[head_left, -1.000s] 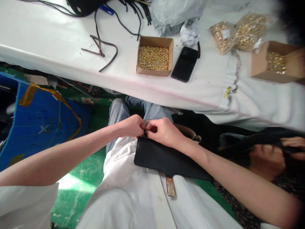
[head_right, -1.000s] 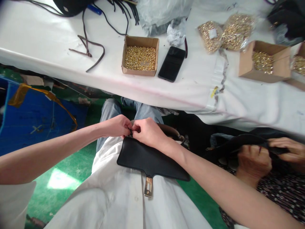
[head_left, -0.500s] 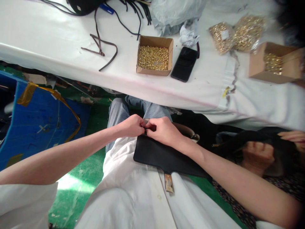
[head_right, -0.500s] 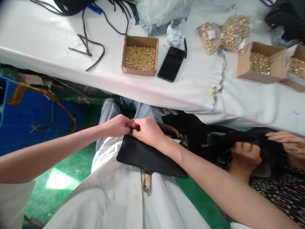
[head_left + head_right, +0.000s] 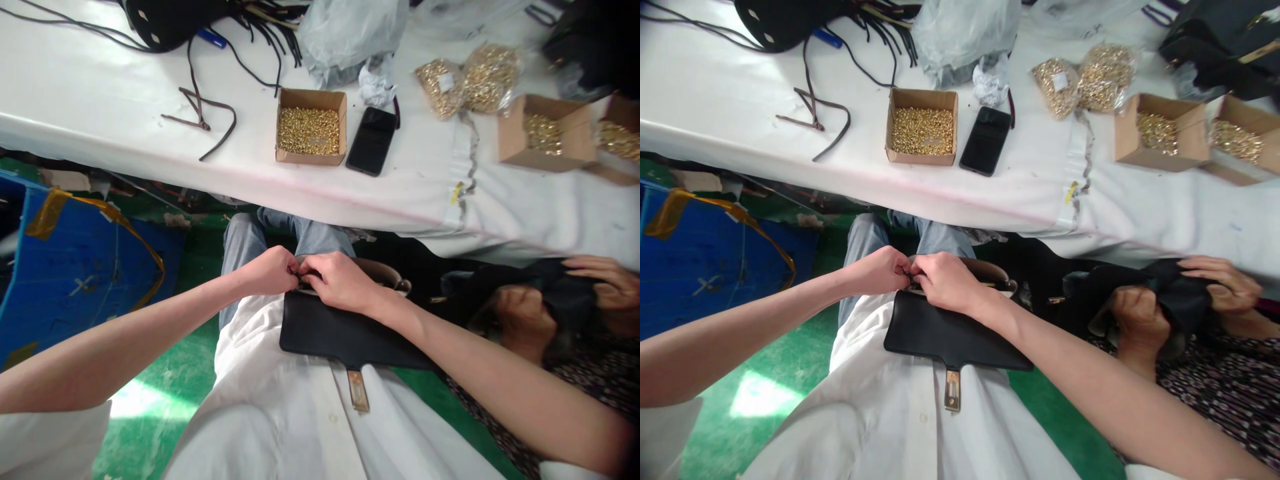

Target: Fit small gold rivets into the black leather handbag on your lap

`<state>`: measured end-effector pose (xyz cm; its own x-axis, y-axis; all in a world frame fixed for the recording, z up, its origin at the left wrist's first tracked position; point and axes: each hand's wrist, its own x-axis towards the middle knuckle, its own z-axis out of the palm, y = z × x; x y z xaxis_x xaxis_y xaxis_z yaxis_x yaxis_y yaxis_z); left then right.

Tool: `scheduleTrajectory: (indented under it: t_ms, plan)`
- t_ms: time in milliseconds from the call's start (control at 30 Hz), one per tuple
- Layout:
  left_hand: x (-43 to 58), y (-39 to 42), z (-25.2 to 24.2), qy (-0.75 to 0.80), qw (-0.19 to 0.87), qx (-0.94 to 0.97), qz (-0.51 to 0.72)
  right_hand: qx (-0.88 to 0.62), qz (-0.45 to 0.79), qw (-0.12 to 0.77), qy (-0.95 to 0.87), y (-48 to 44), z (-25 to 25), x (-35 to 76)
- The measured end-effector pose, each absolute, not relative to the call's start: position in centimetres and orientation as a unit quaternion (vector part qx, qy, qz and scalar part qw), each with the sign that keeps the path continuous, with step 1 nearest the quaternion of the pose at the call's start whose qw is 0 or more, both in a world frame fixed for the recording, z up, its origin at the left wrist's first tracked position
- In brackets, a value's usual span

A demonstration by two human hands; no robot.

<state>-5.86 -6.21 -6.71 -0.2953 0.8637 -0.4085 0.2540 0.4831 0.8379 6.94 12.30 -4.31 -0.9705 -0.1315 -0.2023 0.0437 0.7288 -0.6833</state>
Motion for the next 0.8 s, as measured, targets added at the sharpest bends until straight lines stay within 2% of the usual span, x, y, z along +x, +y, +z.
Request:
scheduleTrajectory:
  t_ms: [333, 633, 800]
  plan:
    - [-5.8, -6.4, -5.6, 0.717, 0.499, 0.348, 0.341, -0.003, -0.445, 0.151, 0.883, 12.6, -3.4, 6.9]
    - [-6.0, -6.0, -5.7, 0.729, 0.426, 0.447, 0.296, 0.015, -0.394, 0.148, 0.907, 12.8, -3.4, 6.8]
    - [-5.8, -5.8, -4.8, 0.713, 0.438, 0.465, 0.288, -0.016, -0.417, 0.171, 0.893, 13.6, -2.6, 7.2]
